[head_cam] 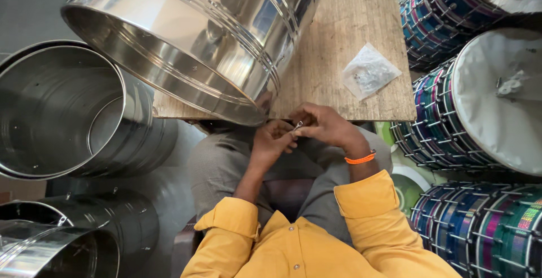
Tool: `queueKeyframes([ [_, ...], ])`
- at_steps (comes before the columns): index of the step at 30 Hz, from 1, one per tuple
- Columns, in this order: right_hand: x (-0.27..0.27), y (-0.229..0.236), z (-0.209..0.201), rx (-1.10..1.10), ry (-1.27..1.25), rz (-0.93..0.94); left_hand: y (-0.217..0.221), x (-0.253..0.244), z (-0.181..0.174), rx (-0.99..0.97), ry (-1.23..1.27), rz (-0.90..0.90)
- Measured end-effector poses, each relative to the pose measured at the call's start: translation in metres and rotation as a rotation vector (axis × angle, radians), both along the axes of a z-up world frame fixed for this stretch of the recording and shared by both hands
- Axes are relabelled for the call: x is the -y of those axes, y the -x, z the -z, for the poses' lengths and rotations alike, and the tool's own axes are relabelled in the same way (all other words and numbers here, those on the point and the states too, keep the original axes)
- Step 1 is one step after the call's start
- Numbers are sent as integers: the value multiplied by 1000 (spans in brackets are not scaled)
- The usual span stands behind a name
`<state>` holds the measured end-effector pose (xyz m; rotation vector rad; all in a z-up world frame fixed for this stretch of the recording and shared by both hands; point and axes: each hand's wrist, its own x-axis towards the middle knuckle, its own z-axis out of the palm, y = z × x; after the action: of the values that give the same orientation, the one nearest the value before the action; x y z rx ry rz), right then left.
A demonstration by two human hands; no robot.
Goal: The person inserts and tightens metal tension rods into a stainless steel drum shell using a small tool. The person repeatedly picks up rods from a plastic bag and secures them into the shell's rim holes.
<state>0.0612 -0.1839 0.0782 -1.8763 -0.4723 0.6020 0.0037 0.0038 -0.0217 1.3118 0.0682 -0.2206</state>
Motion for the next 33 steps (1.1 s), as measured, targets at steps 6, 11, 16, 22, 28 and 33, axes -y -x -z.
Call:
queueKeyframes([
  [6,3,0,6,-62,83,21,1,1,3,21,5,47],
  [11,3,0,8,-15,-203,-100,0,-1,2,-19,74,33],
  [16,-4,3,-13,-167,236,96,4,0,-4,2,18,56],
  [22,5,1,-3,83,-95,-73,3,-4,-12,-86,76,60],
  [28,8,2,5,-4,-74,34,2,-6,-7,-107,76,101],
  [33,17,-5,-15,69,-182,306,1,-16,8,-69,26,196],
])
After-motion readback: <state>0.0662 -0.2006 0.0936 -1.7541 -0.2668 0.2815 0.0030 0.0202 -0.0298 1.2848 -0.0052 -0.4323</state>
